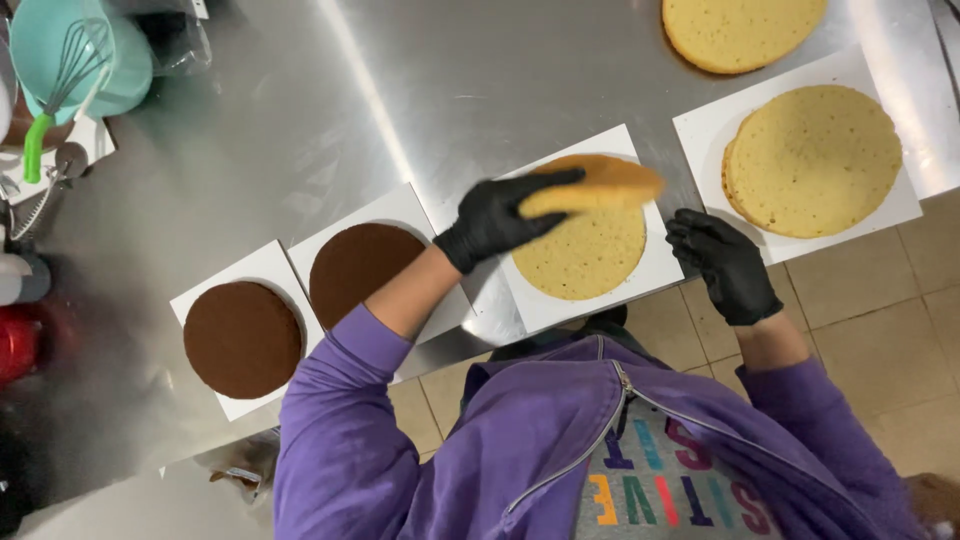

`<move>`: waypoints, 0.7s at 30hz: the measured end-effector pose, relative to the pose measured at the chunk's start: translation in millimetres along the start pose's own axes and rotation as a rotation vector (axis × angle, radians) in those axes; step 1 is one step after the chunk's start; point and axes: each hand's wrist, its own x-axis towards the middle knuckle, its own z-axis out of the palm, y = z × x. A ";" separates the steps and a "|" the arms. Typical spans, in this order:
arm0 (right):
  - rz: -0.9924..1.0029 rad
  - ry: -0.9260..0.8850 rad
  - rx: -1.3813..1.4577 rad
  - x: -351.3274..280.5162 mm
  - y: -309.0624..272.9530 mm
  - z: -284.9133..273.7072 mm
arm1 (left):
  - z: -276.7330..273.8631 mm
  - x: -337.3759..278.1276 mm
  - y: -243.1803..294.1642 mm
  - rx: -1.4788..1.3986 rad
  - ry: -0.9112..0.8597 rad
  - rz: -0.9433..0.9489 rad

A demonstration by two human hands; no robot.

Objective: Slicing round sponge cake layers horizontally using a serrated knife to create thinner layers for assembly.

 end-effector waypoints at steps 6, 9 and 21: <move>0.059 0.077 0.047 -9.9 9.4 -6.5 | -35.3 96.2 -153.9 -0.907 0.210 -0.437; 0.058 0.069 0.035 -24.4 17.6 -10.2 | -29.7 119.0 -226.2 -1.122 0.217 -0.557; 0.127 0.137 -0.182 -40.7 16.5 -23.5 | -7.4 34.0 -163.1 -0.099 0.576 -0.726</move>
